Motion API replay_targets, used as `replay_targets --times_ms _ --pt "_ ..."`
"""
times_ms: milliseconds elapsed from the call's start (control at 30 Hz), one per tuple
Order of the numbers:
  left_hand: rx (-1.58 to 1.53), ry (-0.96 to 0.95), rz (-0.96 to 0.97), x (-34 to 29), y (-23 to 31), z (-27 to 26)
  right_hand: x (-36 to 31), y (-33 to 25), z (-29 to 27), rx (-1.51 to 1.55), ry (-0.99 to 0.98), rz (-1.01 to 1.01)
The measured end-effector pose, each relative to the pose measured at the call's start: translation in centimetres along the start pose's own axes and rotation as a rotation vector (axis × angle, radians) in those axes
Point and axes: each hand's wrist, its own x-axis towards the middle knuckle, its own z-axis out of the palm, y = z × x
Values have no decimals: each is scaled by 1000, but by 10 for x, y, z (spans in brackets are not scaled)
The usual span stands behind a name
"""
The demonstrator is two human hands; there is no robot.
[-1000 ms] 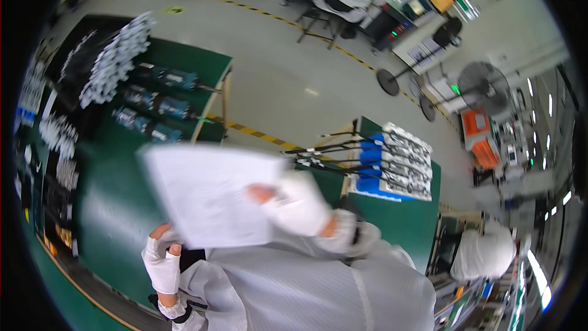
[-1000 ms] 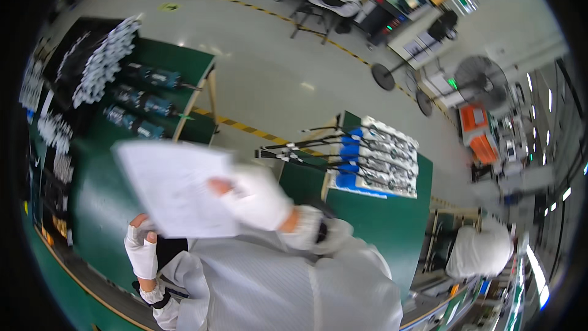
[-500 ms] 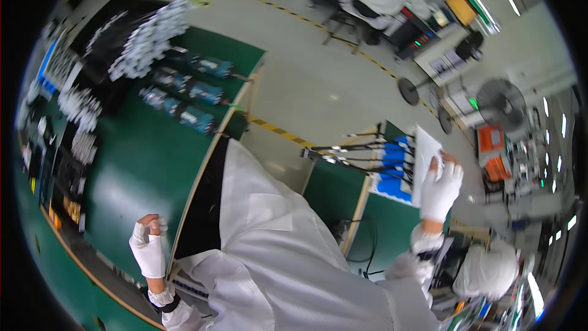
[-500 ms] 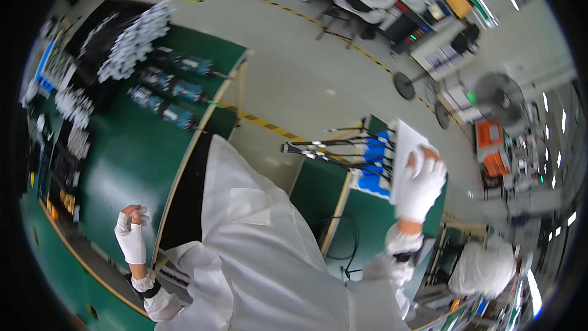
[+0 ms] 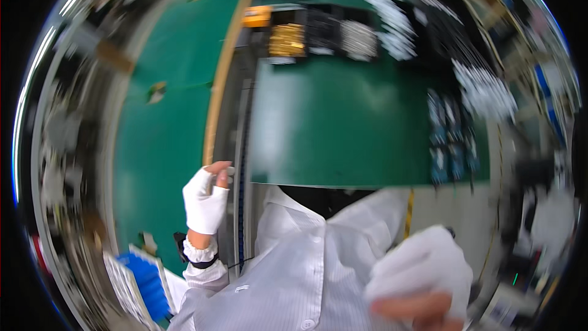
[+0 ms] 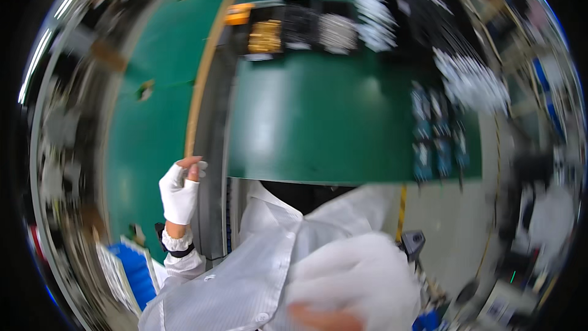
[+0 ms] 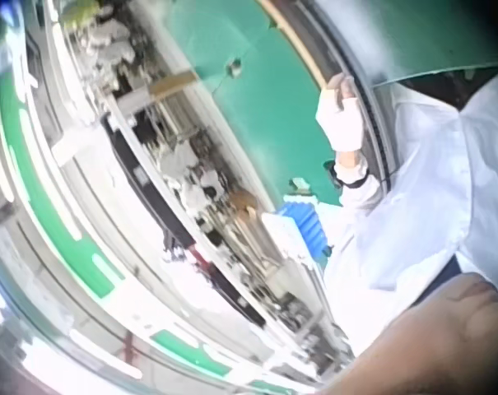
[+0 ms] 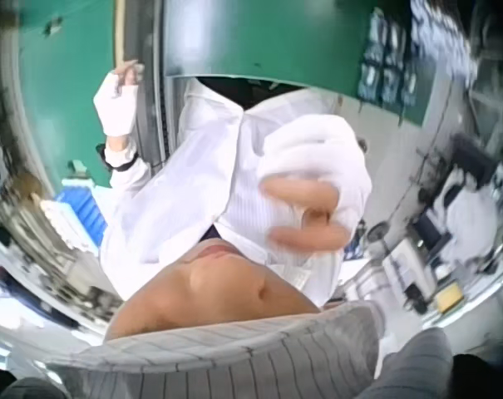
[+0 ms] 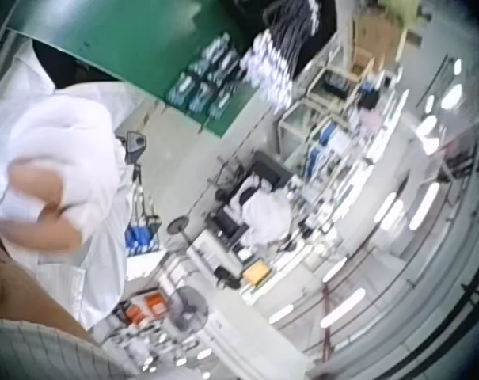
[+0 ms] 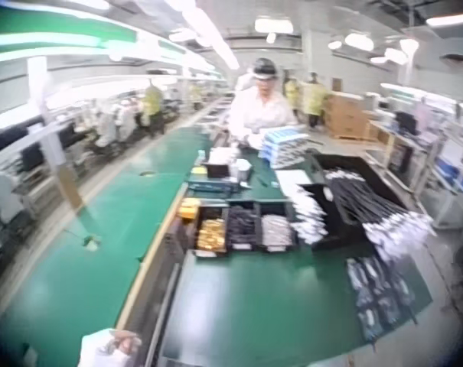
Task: The person is assembling a large battery pack by connecting wires, inserting terminals, and using an electric screwdriver to secure components.
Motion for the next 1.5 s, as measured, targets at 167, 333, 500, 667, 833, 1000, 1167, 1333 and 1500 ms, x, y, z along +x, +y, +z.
replay_targets --times_ms 167,333,500,667,833,1000,1167,1333,1500 --pt "1159 614 -294 -54 -54 -176 -14 120 23 -466 133 659" --pt "1406 712 -799 -141 -71 -246 -64 258 34 -700 86 584" --pt "1419 694 -668 -134 -76 -241 -39 309 39 -794 99 583" --pt "1357 605 -703 -130 -50 -232 -14 306 85 -760 -28 573" --pt "388 713 -578 -151 -6 -207 -1 233 154 -440 -438 491" --pt "970 304 -629 -219 37 -238 19 142 238 59 -710 401" --pt "1164 723 -1093 -297 -67 -389 5 110 372 706 -1080 644" --pt "656 571 -1222 -321 -162 -436 44 58 471 773 -978 873" --pt "278 528 -917 -264 -168 -401 21 136 555 151 -719 234"
